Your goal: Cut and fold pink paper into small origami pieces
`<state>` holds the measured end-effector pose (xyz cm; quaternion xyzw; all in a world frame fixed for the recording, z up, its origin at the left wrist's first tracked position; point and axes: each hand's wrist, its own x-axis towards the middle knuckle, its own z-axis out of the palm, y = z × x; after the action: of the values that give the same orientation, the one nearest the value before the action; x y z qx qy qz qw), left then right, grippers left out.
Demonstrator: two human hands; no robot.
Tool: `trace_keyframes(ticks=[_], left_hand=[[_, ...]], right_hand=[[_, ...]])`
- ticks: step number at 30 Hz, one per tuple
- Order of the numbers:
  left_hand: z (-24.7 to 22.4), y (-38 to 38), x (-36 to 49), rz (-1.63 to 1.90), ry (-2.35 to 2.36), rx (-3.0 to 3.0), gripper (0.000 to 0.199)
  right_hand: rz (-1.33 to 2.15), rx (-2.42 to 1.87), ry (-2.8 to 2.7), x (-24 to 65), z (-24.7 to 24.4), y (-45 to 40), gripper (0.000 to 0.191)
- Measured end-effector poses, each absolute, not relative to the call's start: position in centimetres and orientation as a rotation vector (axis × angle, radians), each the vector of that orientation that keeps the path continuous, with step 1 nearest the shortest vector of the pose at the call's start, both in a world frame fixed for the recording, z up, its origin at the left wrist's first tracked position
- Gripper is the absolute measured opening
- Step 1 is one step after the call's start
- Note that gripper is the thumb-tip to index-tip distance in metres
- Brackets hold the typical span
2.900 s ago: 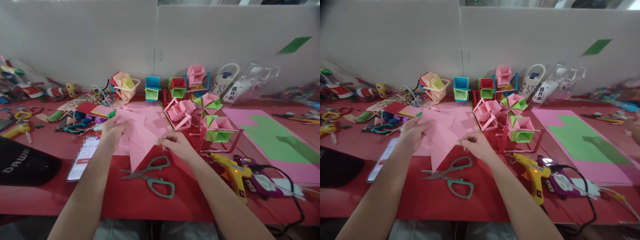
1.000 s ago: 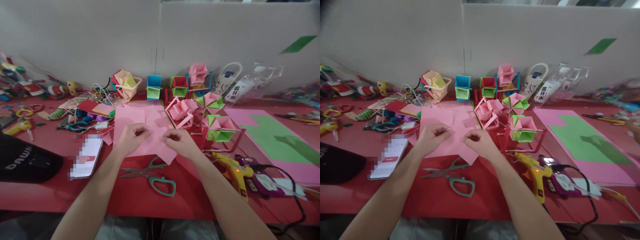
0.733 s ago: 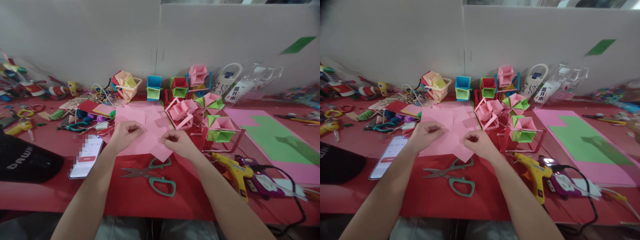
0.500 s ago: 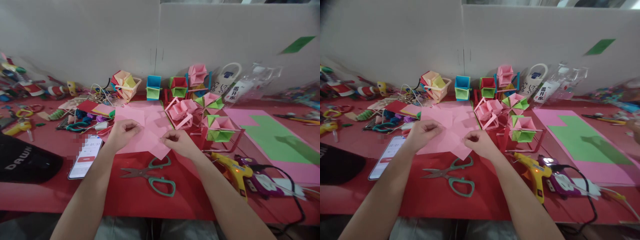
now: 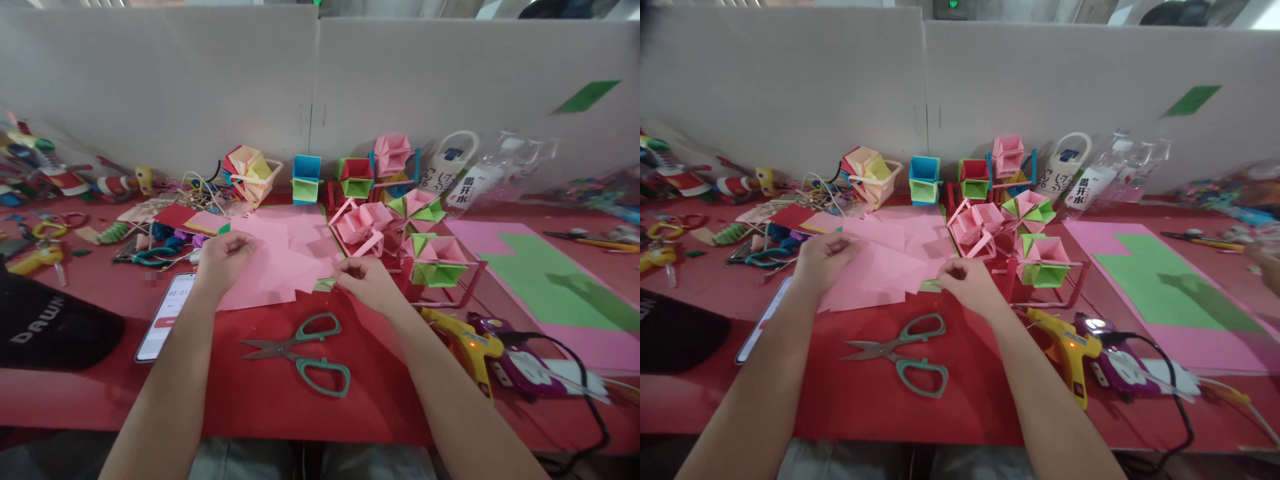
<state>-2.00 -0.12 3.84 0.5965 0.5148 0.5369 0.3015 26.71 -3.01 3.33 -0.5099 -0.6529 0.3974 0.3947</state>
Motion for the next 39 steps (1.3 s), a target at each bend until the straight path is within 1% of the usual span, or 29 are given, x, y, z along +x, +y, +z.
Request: trace_keyframes(ticks=[2, 4, 7, 9, 12, 15, 18, 20, 22, 25, 28, 33, 35, 39], left_hand=[[3.6, 0.1, -2.3, 1.512, 1.371, 1.478, 0.019], [3.4, 0.2, -2.0, 1.518, 1.39, 1.418, 0.02], [3.2, 0.0, -0.5, 1.448, 1.439, 1.441, 0.018], [2.8, -0.2, 0.9, 1.425, 1.445, 1.438, 0.017], [2.0, -0.6, 2.5, 1.372, 1.386, 1.408, 0.021], [1.6, -1.2, 3.6, 1.255, 1.348, 1.365, 0.024], [2.1, -2.1, 4.0, 0.968, 1.377, 1.372, 0.034], [2.7, -2.7, 4.2, 0.79, 1.411, 1.53, 0.039], [3.3, -3.2, 4.4, 0.728, 1.5, 1.771, 0.034], [3.8, -3.7, 4.8, 0.854, 1.47, 1.96, 0.028], [4.0, -4.1, 5.6, 0.992, 1.233, 1.818, 0.026], [3.6, -4.3, 6.2, 0.9, 0.955, 1.497, 0.028], [3.4, -4.3, 6.1, 0.88, 0.946, 1.425, 0.029], [3.3, -4.1, 5.8, 0.94, 0.947, 1.287, 0.04]], right_hand=[[0.981, -1.291, -1.59, 26.9, 3.4, -2.9, 0.016], [1.003, -1.247, -1.537, 26.8, 3.6, -2.9, 0.023], [1.153, -1.144, -1.533, 26.1, 3.6, -3.3, 0.037], [1.241, -1.086, -1.56, 25.5, 3.5, -3.6, 0.041], [1.227, -1.109, -1.528, 24.9, 3.3, -3.9, 0.038], [1.151, -1.176, -1.374, 24.7, 3.0, -3.9, 0.037], [1.086, -1.152, -1.239, 24.7, 2.7, -3.7, 0.035], [1.028, -1.136, -1.154, 24.8, 2.5, -3.6, 0.032], [0.958, -1.155, -1.08, 24.9, 2.5, -3.6, 0.03], [0.879, -1.223, -1.06, 25.0, 3.0, -3.9, 0.033], [0.947, -1.184, -1.171, 24.7, 3.4, -4.4, 0.037], [1.085, -1.049, -1.408, 24.0, 3.4, -4.9, 0.038], [1.079, -1.037, -1.424, 23.8, 3.2, -4.8, 0.039], [1.062, -1.077, -1.403, 23.8, 3.1, -4.6, 0.04]])
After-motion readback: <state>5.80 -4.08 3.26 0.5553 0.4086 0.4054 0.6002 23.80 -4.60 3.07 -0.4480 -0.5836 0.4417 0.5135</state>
